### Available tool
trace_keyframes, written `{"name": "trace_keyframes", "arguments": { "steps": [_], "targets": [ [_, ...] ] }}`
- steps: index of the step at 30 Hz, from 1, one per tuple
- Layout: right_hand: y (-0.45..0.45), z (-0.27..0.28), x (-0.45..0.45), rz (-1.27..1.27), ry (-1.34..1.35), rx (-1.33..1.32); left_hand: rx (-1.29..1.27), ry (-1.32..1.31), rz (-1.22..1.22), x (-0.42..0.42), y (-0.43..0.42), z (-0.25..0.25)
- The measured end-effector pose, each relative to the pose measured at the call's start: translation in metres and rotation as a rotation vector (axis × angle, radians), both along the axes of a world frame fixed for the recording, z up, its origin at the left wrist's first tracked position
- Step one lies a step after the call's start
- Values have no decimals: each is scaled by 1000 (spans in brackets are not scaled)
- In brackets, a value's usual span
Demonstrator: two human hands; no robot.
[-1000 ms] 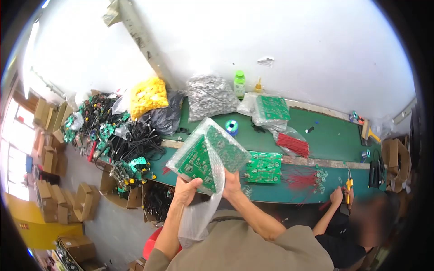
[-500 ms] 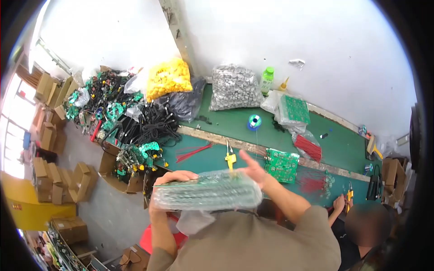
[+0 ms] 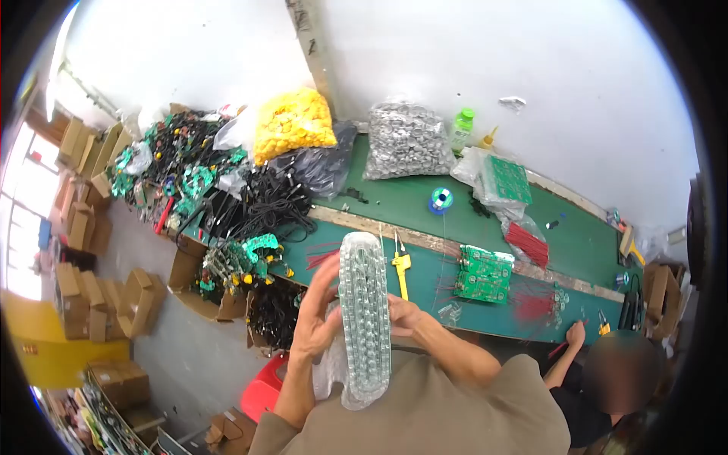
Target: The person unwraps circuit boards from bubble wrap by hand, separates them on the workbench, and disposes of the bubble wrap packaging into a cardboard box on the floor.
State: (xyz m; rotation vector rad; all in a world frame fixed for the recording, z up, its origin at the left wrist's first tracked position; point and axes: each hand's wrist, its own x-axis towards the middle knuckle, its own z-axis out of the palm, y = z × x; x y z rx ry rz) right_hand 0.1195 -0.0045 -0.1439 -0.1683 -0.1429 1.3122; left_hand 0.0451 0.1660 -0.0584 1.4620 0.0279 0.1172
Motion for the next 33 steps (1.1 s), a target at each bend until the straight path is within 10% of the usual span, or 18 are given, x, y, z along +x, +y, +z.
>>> {"name": "trace_keyframes", "arguments": {
  "steps": [6,23,33],
  "targets": [
    [-28,12,9,-191,-108,-48,-375,47,-292,-2,0,10],
    [-43,-22,-10,-399,32,-92,814,166,545,-27,-40,34],
    [-53,-15,7,-558,20,-25,-133,-90,793,9,-3,16]
  ]
}}
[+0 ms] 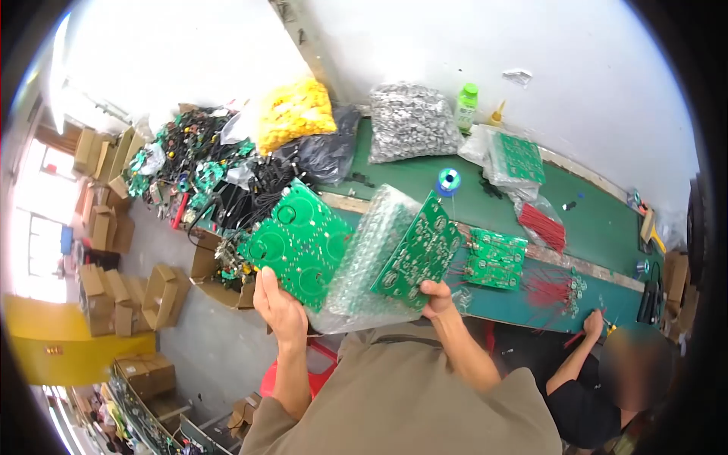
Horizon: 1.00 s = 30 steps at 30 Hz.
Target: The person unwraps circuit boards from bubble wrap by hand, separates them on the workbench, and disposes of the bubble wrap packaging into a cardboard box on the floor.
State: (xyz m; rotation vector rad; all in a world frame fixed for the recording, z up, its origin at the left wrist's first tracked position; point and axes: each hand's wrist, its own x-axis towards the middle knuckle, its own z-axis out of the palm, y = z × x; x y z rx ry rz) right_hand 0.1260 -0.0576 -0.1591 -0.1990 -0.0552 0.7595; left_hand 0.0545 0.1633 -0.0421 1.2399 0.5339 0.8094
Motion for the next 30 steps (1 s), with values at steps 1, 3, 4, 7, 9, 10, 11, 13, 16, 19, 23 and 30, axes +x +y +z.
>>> {"name": "trace_keyframes", "arguments": {
  "steps": [1,3,4,7,9,10,11,13,16,19,23,30],
  "targets": [
    [0,3,2,-13,2,-12,-57,-59,16,5,8,-3],
    [-2,13,4,-43,4,-81,-41,-89,72,7,31,-2],
    [-4,7,4,-69,-3,-153,-6,-101,71,10,43,2],
    [-2,29,4,-116,-17,-336,193,-127,50,25,40,54],
    [7,32,3,-137,-43,-396,661,144,-36,28,34,89],
    [12,36,3,-141,-36,-379,1109,500,8,29,35,102],
    [19,40,2,-148,-35,-377,1270,452,-51,35,24,106],
    [31,44,-1,-185,-39,-408,1660,188,-85,57,-11,98],
    [45,48,-2,-214,-67,-412,1798,307,-331,64,-63,77],
    [47,38,-6,-277,-65,-399,1727,382,-620,63,-71,46],
    [38,38,-7,-228,-82,-401,1529,343,-496,82,-47,35],
    [33,28,-14,-197,-116,-438,1425,701,-598,104,-21,26]
  ]
}}
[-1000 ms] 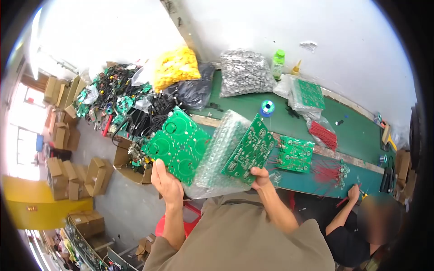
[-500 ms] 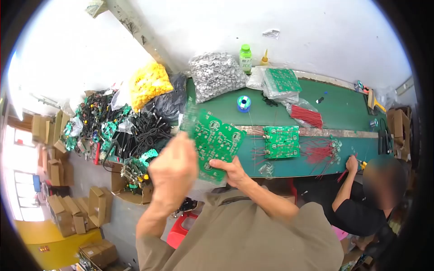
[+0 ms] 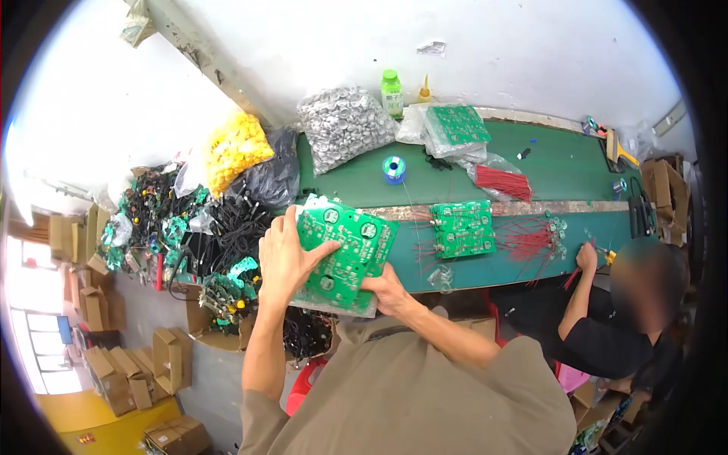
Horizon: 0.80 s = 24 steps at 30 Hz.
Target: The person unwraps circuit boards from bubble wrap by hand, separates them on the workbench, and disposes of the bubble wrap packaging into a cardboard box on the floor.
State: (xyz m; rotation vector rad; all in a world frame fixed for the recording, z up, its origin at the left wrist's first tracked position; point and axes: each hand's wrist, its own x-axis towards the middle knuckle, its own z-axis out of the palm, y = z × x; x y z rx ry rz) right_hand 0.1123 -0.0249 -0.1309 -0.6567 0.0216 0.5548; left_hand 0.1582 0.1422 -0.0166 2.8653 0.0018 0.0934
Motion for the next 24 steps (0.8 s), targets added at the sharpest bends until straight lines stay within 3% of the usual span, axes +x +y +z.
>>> {"name": "trace_keyframes", "arguments": {
  "steps": [7,19,22,24],
  "targets": [
    [3,4,0,10,-79,12,-134,78,89,1,-2,7],
    [61,12,-21,84,-147,87,35,219,340,-28,44,31],
    [67,10,-28,140,-118,156,-146,229,433,-46,54,20],
    [66,8,-30,169,-57,283,-503,248,450,-54,63,12]
  ]
}}
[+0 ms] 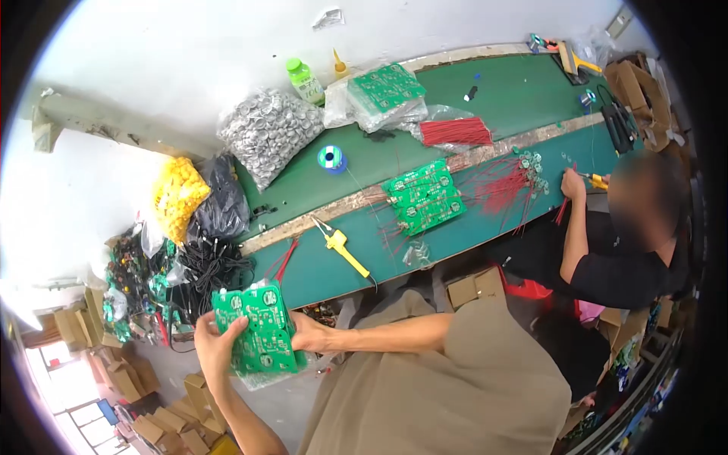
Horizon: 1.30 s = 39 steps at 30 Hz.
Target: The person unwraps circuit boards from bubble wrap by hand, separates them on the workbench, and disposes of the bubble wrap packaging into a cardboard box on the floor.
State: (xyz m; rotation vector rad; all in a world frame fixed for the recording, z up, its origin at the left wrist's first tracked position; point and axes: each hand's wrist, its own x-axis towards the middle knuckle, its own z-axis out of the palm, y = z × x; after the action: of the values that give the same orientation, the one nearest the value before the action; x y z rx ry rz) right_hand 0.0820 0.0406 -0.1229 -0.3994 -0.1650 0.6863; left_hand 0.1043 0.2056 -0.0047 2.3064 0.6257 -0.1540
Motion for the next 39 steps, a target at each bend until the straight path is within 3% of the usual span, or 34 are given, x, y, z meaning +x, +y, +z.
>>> {"name": "trace_keyframes", "arguments": {
  "steps": [1,7,12,13,17,23,26,29,35,37,38,39],
  "targets": [
    [-3,-3,2,68,-15,-2,-175,68,-5,-1,9,-2],
    [-17,-33,5,272,78,367,-306,67,-95,-17,-6,27],
    [-45,-29,19,309,76,448,-491,-175,-54,-24,-43,41],
    [-49,-24,21,308,75,516,-423,-188,-75,-20,-56,49],
    [-67,-8,21,171,-90,193,-381,-247,-101,-11,-66,37],
    [-103,-13,-7,74,65,194,-515,-76,-101,-12,-98,17],
    [-121,-47,-33,-35,208,273,-683,-54,-113,-10,-114,5],
    [-154,-47,-42,-117,253,228,-866,-73,-124,-1,-140,3],
    [-220,-29,-59,-241,231,91,-901,-64,-291,54,-172,2],
    [-241,-27,-71,-278,325,-38,-1073,-108,-315,83,-186,-3],
    [-248,-30,-81,-284,329,-36,-1275,-39,-166,98,-189,-17],
    [-255,-33,-89,-341,377,-24,-1423,39,-216,117,-200,-26]
  ]
}}
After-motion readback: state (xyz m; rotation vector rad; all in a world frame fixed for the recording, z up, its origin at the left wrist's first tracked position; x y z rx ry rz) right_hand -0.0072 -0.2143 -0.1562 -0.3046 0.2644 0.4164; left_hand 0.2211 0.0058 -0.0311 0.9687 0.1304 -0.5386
